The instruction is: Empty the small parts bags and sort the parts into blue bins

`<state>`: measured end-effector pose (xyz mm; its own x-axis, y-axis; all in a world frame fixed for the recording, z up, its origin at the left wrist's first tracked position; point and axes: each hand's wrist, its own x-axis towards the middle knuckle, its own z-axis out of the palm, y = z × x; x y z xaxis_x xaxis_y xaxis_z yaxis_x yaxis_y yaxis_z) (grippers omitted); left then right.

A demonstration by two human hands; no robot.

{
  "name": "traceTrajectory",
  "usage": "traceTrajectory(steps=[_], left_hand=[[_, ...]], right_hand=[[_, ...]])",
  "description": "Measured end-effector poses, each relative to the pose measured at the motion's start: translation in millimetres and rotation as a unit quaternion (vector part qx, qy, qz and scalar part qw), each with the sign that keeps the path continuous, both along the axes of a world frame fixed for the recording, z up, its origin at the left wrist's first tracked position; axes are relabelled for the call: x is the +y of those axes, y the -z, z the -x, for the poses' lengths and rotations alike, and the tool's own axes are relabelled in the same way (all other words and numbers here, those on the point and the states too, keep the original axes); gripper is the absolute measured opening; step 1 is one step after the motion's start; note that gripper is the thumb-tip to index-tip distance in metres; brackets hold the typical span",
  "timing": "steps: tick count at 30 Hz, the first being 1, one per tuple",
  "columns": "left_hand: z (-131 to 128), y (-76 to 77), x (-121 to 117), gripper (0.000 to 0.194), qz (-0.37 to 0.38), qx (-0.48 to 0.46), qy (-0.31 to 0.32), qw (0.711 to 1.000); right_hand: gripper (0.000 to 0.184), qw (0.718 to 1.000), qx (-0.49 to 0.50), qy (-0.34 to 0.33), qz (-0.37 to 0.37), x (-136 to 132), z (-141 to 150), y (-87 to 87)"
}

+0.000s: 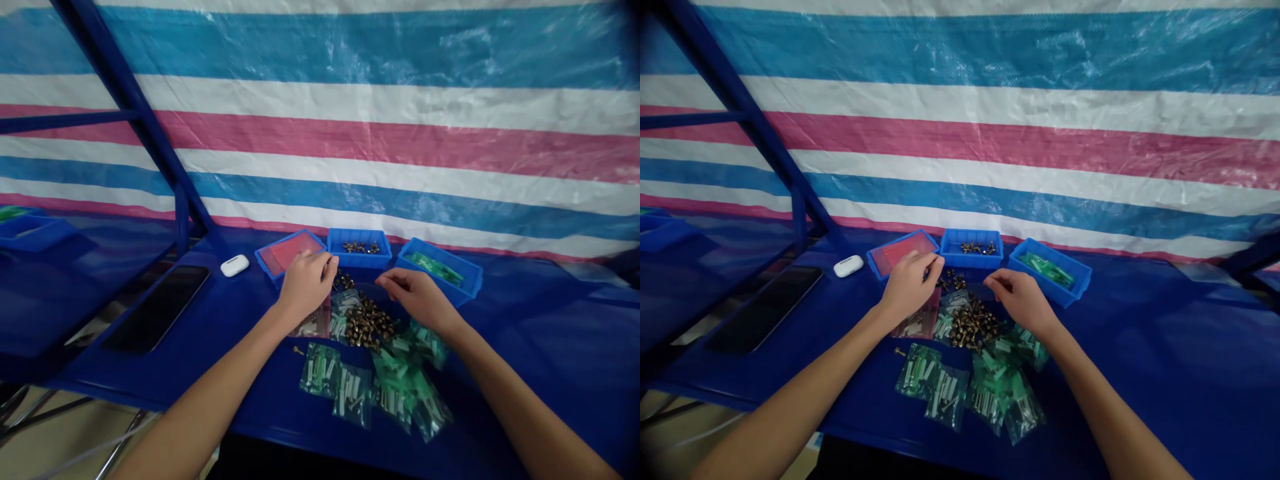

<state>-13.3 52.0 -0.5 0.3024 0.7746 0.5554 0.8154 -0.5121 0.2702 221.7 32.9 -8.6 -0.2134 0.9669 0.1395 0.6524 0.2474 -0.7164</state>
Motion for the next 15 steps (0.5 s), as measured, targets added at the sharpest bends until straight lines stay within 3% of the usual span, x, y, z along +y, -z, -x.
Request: traceTrajectory(steps=[5, 11, 15], left_hand=[[-3, 3.7, 0, 0.040, -0.007, 0.020, 0.019, 1.000], [-1, 4.4, 0, 0.039, 0.029, 0.068, 0.016, 0.997], [5, 7.8, 2, 0.032, 0.088, 0.122, 0.079, 0.985]], right_hand=[[0.020, 0.994, -0.066, -0.084, -0.019, -2, 3, -0.1], [0.014, 0.986, -0.093, -0.126, -0.059, -8, 9, -3.8], [0.017, 0.975, -0.133, -0.147, -0.101, -13, 17, 0.7]])
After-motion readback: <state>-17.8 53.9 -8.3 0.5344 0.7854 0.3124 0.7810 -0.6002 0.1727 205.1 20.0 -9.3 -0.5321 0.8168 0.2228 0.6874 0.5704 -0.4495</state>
